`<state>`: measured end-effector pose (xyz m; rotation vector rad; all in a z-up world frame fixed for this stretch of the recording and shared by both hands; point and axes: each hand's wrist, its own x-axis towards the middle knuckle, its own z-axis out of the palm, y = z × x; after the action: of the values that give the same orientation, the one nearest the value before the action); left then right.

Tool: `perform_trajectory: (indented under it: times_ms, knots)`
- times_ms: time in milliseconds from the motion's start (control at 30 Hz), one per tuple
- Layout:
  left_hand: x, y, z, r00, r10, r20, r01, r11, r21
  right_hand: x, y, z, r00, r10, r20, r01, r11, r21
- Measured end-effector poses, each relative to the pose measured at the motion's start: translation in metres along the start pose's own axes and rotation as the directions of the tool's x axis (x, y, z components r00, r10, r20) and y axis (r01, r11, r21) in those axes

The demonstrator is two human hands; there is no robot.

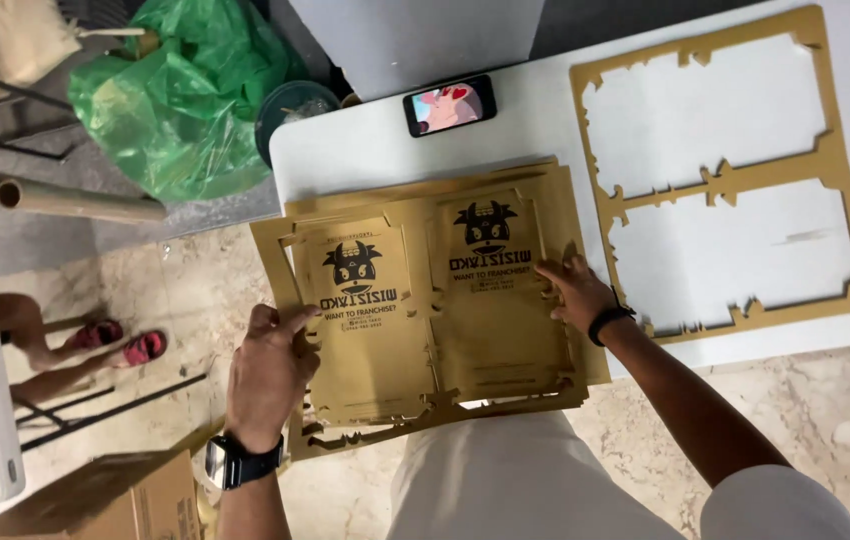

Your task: The person is punching out pre-cut shapes from cardboard sheets and stacking the finished pieces on a table for assembly.

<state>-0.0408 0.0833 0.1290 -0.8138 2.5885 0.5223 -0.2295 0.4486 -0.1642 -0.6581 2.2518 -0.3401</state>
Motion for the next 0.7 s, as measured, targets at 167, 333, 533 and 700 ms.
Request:
perform_trajectory:
  times_ms: [167,333,533,700]
  knots:
    - [-0.042,0.049,-0.033,0.981,0.141,-0.130,-0.138,0.990,0.034,0.013,0.017,0.015,0.994,-0.066,-0.082,0.070,0.996,0.046]
    - [-0.089,0.052,-0.045,0.979,0.170,-0.113,-0.160,0.983,0.092,0.003,0.002,-0.001,0.999,-0.022,-0.036,0.025,0.995,0.099]
    - [-0.104,0.040,-0.037,0.966,0.235,-0.110,-0.222,0.968,0.115,-0.004,0.012,0.006,0.992,-0.075,-0.106,0.086,0.991,0.099]
    - [-0.084,0.037,-0.034,0.974,0.170,-0.150,-0.167,0.985,0.036,-0.007,0.018,0.015,0.981,-0.105,-0.165,0.117,0.991,0.064]
